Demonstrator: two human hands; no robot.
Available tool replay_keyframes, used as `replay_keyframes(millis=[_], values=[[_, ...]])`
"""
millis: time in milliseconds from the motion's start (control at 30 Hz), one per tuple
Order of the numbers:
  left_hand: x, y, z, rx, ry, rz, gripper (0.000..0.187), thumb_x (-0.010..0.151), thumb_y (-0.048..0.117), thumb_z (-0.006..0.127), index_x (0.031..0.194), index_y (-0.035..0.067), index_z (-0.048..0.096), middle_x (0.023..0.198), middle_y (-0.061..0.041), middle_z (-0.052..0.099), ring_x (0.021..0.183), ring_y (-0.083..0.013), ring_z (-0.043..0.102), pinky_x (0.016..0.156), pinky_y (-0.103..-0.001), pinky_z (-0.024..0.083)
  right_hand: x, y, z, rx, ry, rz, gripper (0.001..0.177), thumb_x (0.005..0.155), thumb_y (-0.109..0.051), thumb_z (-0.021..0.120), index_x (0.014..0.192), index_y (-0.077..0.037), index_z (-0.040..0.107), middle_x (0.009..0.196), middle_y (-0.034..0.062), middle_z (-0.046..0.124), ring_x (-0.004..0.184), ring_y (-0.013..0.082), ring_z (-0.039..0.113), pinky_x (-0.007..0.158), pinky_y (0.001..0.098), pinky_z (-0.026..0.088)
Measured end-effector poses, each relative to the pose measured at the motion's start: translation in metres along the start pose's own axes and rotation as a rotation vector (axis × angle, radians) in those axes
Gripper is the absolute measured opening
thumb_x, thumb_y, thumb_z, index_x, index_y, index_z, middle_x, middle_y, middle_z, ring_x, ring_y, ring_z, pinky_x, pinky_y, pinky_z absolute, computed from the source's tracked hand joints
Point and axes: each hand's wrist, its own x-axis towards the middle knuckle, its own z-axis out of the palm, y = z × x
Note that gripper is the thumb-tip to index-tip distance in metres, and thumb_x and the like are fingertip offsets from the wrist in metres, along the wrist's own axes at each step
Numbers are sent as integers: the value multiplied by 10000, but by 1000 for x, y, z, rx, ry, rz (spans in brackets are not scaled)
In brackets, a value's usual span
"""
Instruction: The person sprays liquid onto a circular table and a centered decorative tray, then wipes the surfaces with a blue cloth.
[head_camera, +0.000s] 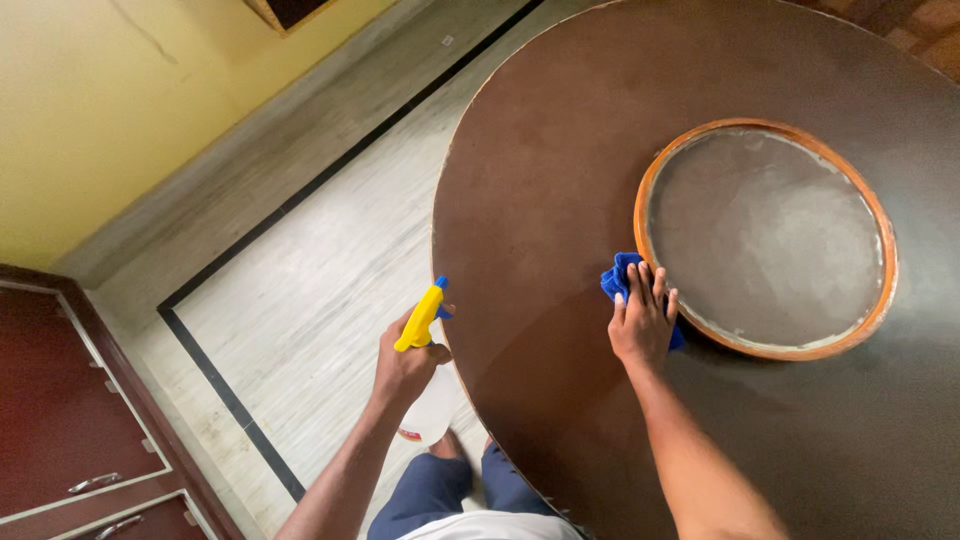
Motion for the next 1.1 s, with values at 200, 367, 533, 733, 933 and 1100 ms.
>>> replay_keyframes(millis=[200, 367, 533, 733, 933, 1100], values=[[-3, -5, -2, -35, -7, 25, 546, 652, -116, 680, 1161, 75, 725, 771, -20, 626, 675, -120, 603, 638, -309, 536, 4, 5, 14, 32, 29, -45, 533, 1060, -245, 509, 1541, -23, 459, 1637, 149, 423, 1554, 365, 279, 1247, 569, 204], [4, -7, -4, -30, -18, 42, 558, 634, -119, 692, 1156, 74, 733, 790, -38, 642, 680, -137, 605, 639, -320, 534, 9, -4, 28, 8, 13, -15, 546, 1036, -248, 522, 1537, -37, 469, 1612, 141, 449, 1524, 328, 346, 1238, 587, 205], [9, -7, -5, -10, -41, 38, 575, 626, -108, 686, 1167, 84, 728, 841, -39, 691, 706, -129, 628, 671, -316, 554, 3, -23, 36, 47, 9, -27, 535, 1042, -250, 509, 1539, -55, 466, 1612, 144, 448, 1501, 324, 388, 1221, 588, 230], [12, -11, -14, 0, -49, 82, 568, 619, -93, 702, 1161, 76, 729, 901, -20, 696, 748, -112, 596, 700, -307, 543, -9, -52, 41, 69, -20, -39, 530, 1047, -257, 495, 1541, -69, 460, 1610, 134, 444, 1500, 321, 387, 1217, 579, 246], [21, -10, -25, -13, -69, 89, 544, 627, -82, 714, 1146, 79, 735, 849, -29, 627, 722, -121, 532, 681, -310, 508, -14, -77, 44, 44, -34, -51, 545, 1041, -252, 497, 1547, -58, 439, 1612, 137, 435, 1507, 320, 377, 1212, 577, 245], [23, -2, -37, -10, -68, 187, 516, 596, -73, 714, 1090, 75, 718, 846, 32, 637, 734, -109, 533, 677, -294, 514, -24, -96, 42, 84, -38, -36, 542, 1042, -248, 503, 1550, -74, 436, 1617, 135, 428, 1507, 321, 374, 1218, 569, 244]])
